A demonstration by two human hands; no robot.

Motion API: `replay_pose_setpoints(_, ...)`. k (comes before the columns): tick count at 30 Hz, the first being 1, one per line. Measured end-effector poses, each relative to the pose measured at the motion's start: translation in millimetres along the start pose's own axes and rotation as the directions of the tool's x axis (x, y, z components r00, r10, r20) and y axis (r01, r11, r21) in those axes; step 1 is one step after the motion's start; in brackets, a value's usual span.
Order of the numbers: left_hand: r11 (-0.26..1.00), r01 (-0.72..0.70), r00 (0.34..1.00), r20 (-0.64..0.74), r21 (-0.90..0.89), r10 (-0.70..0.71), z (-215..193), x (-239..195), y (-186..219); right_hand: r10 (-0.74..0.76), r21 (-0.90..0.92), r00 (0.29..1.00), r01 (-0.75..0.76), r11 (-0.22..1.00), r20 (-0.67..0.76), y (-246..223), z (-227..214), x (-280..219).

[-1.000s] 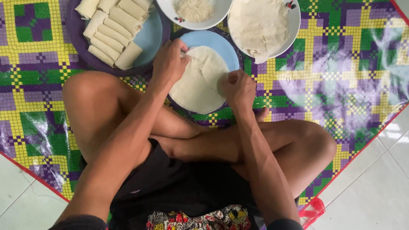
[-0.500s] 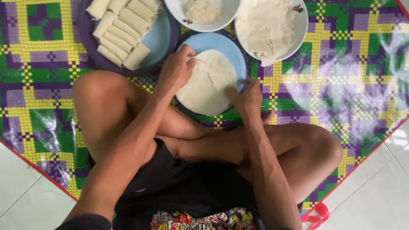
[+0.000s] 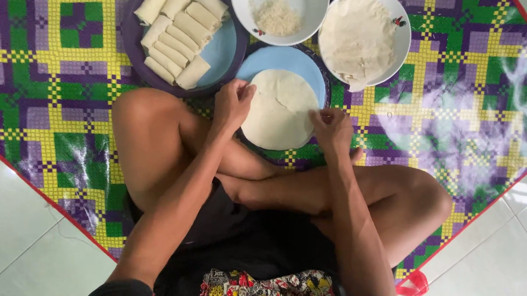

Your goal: Assembling and rolling spring rolls by hand while sitting on a mat

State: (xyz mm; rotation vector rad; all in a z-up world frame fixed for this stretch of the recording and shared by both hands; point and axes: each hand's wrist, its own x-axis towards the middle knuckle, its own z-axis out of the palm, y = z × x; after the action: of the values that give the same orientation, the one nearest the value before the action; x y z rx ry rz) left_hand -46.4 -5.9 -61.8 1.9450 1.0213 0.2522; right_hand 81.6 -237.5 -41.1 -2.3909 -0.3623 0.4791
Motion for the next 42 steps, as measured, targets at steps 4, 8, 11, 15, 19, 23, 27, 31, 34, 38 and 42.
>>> replay_pose_setpoints(4, 0.999, -0.037, 0.999, 0.007, 0.008, 0.036, -3.1, -1.9, 5.5, 0.094, 0.071, 0.996, -0.095, 0.993, 0.012, -7.8, 1.1, -3.3)
replay_pose_setpoints(8, 0.999, -0.036, 0.996, -0.086, -0.009, 0.035, -13.0, 1.0, 21.9, 0.002, 0.230, 1.000, 0.002, 0.973, -0.014, -29.0, -18.6, -3.5)
replay_pose_setpoints(11, 1.000, 0.005, 0.998, -0.070, -0.003, -0.005, -10.0, 6.2, 13.3, 0.010, 0.330, 1.000, -0.011, 0.944, 0.004, -24.9, -13.1, 1.9)
replay_pose_setpoints(15, 0.997, -0.002, 1.000, 0.028, -0.074, 0.004, -14.8, 7.7, 15.3, -0.035, 0.299, 0.998, 0.047, 0.953, -0.047, -28.1, -8.1, 9.2)
replay_pose_setpoints(19, 0.998, 0.024, 1.000, 0.012, -0.051, -0.024, -9.5, 13.0, 4.2, 0.019, 0.320, 0.999, -0.007, 0.947, -0.034, -26.7, -4.2, 10.1)
replay_pose_setpoints(23, 0.996, -0.045, 0.999, -0.026, -0.073, 0.043, -5.0, 16.8, 4.0, 0.018, 0.314, 0.998, 0.000, 0.950, -0.052, -28.1, -4.2, 15.6)
replay_pose_setpoints(27, 0.941, -0.263, 0.965, -0.058, -0.214, 0.256, -19.2, 3.8, 32.7, -0.031, 0.420, 0.995, 0.067, 0.905, -0.093, -36.3, -6.9, 16.2)
replay_pose_setpoints(31, 0.895, -0.381, 0.924, -0.141, -0.233, 0.357, -35.1, -10.5, 58.4, -0.061, 0.491, 0.985, 0.135, 0.861, -0.164, -60.7, -23.4, -0.8)
replay_pose_setpoints(34, 0.876, -0.407, 0.912, -0.170, -0.260, 0.374, -40.0, -14.2, 65.3, -0.089, 0.542, 0.976, 0.184, 0.820, -0.197, -63.3, -25.5, -3.3)
replay_pose_setpoints(38, 0.885, -0.373, 0.927, -0.155, -0.277, 0.342, -44.4, -17.5, 67.8, -0.084, 0.540, 0.980, 0.170, 0.824, -0.182, -65.0, -26.2, -3.9)
replay_pose_setpoints(42, 0.947, -0.282, 0.956, -0.130, -0.153, 0.263, -31.4, -6.3, 38.8, -0.055, 0.518, 0.998, 0.066, 0.853, -0.036, -42.7, -7.5, 8.5)
